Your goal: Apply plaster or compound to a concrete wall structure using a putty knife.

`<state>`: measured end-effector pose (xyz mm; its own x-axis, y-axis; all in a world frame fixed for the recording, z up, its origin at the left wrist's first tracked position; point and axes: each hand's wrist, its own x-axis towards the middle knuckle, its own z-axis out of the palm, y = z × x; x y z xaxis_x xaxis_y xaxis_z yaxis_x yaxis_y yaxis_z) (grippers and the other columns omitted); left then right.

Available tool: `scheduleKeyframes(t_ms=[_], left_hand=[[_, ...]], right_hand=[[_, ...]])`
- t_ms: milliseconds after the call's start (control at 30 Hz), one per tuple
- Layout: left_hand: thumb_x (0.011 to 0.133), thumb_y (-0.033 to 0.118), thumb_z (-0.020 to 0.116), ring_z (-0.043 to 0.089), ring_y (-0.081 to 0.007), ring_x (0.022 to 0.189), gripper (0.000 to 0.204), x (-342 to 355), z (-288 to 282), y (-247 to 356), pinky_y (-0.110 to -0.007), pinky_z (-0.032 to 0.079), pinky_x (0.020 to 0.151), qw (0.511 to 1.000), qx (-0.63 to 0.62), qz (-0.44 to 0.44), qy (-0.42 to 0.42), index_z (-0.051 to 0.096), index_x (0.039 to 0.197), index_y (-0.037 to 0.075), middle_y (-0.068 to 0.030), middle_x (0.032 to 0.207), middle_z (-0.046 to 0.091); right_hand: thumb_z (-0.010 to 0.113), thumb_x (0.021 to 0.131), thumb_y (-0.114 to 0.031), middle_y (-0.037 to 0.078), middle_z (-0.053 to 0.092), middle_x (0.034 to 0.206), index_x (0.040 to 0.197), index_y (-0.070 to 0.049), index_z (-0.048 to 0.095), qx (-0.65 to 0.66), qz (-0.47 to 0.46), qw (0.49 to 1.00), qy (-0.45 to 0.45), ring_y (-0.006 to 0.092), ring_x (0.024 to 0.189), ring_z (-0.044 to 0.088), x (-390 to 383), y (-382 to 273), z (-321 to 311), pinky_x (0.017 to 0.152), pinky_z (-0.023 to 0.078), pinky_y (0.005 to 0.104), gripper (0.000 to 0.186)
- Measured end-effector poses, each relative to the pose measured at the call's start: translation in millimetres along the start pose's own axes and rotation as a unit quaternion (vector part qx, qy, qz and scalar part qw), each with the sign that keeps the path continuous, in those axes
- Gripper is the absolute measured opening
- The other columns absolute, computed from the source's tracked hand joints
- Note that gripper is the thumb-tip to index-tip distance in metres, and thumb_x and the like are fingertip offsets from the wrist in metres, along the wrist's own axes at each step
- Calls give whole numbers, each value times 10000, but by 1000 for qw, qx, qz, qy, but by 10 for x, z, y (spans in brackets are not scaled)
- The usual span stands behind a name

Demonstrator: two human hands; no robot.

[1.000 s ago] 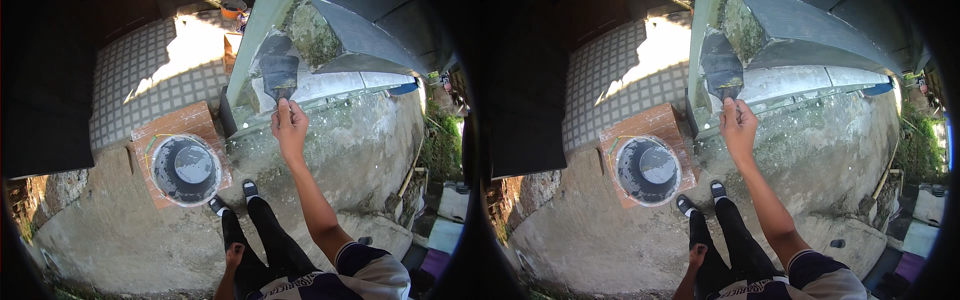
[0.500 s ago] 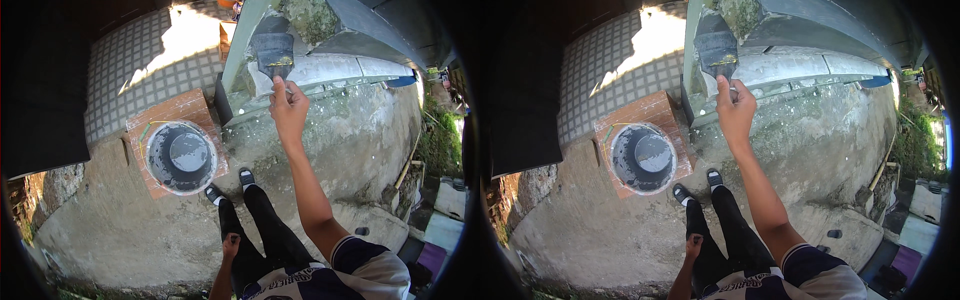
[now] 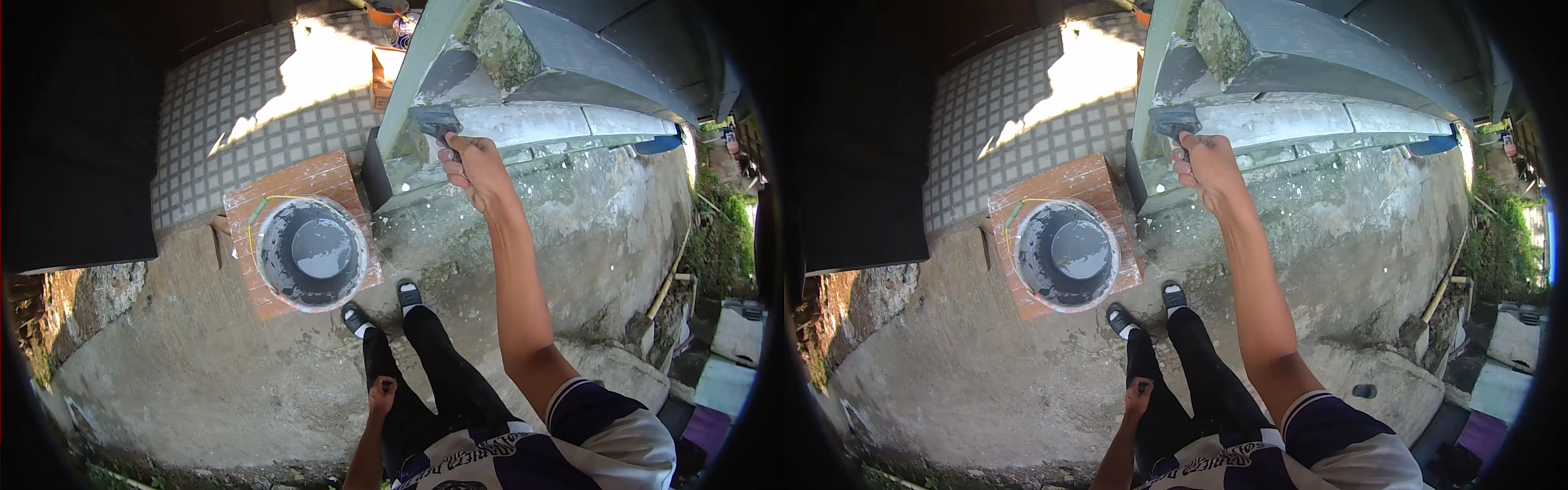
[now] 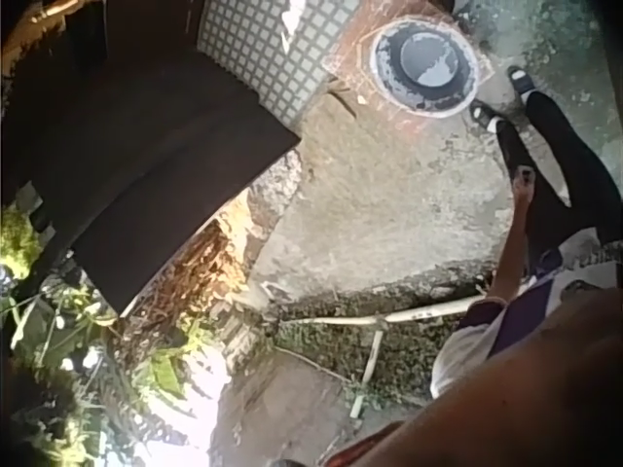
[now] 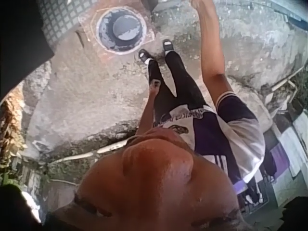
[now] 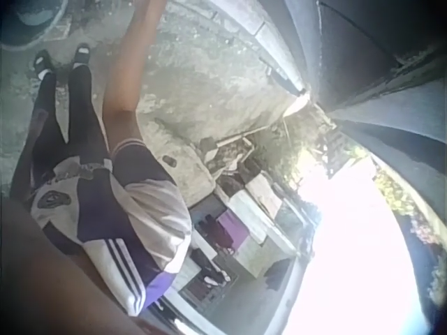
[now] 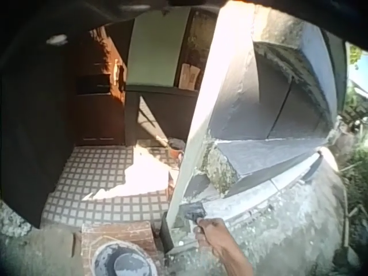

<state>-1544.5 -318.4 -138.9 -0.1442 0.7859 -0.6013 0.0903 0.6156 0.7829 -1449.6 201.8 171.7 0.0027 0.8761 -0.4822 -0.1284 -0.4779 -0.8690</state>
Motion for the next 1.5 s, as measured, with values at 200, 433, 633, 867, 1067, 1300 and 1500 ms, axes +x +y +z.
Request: scheduleKeyframes(t_ms=[200,433,633,867,1067,1300,1500], left_hand=[[823,137,641,631,-153,684,117,54,-18,-37,-288,495,649,999,-31,10,22,594,888,52,-73,797,649],[872,111,603,580,-98,664,98,89,-236,211,-241,451,579,970,-229,-36,70,533,937,88,-25,824,634],[886,127,575,586,-118,669,96,-267,-635,258,-241,446,569,953,-263,-37,149,509,943,86,-61,913,626],[895,164,548,617,-178,683,107,-513,-978,463,-265,451,547,929,-271,-78,238,482,946,96,-86,935,627],[894,233,527,634,-214,677,152,-544,-1196,475,-292,462,552,916,-271,-77,285,485,954,99,-92,956,644],[902,213,510,635,-195,695,124,-526,-1320,734,-290,463,562,919,-277,-75,271,474,917,95,-84,932,640],[896,220,519,641,-199,706,125,-480,-1175,1117,-293,473,570,879,-321,-35,351,478,908,103,-77,947,637]], right_hand=[[486,948,-177,22,477,639,938,34,545,75,-129,989,2,45,406,327,-494,-168,-42,323,192,206,219],[507,942,-200,29,492,642,934,24,555,-47,-2,998,39,46,403,334,168,-60,-129,322,195,213,229],[532,929,-210,20,481,629,936,24,555,93,-78,992,-12,40,404,332,-626,-271,-81,326,191,203,236],[484,925,-135,3,469,621,875,-12,527,13,13,1000,18,39,422,345,229,-182,-129,333,201,205,140],[486,896,-102,13,471,614,810,10,533,209,-63,976,-12,45,400,336,-850,-443,-134,331,199,214,149],[464,883,-92,17,472,638,866,-16,511,128,127,980,-87,48,406,335,74,-36,-46,318,203,213,92],[460,892,-114,15,448,619,872,-18,504,273,119,952,-74,63,390,333,-58,-160,231,311,210,215,108]])
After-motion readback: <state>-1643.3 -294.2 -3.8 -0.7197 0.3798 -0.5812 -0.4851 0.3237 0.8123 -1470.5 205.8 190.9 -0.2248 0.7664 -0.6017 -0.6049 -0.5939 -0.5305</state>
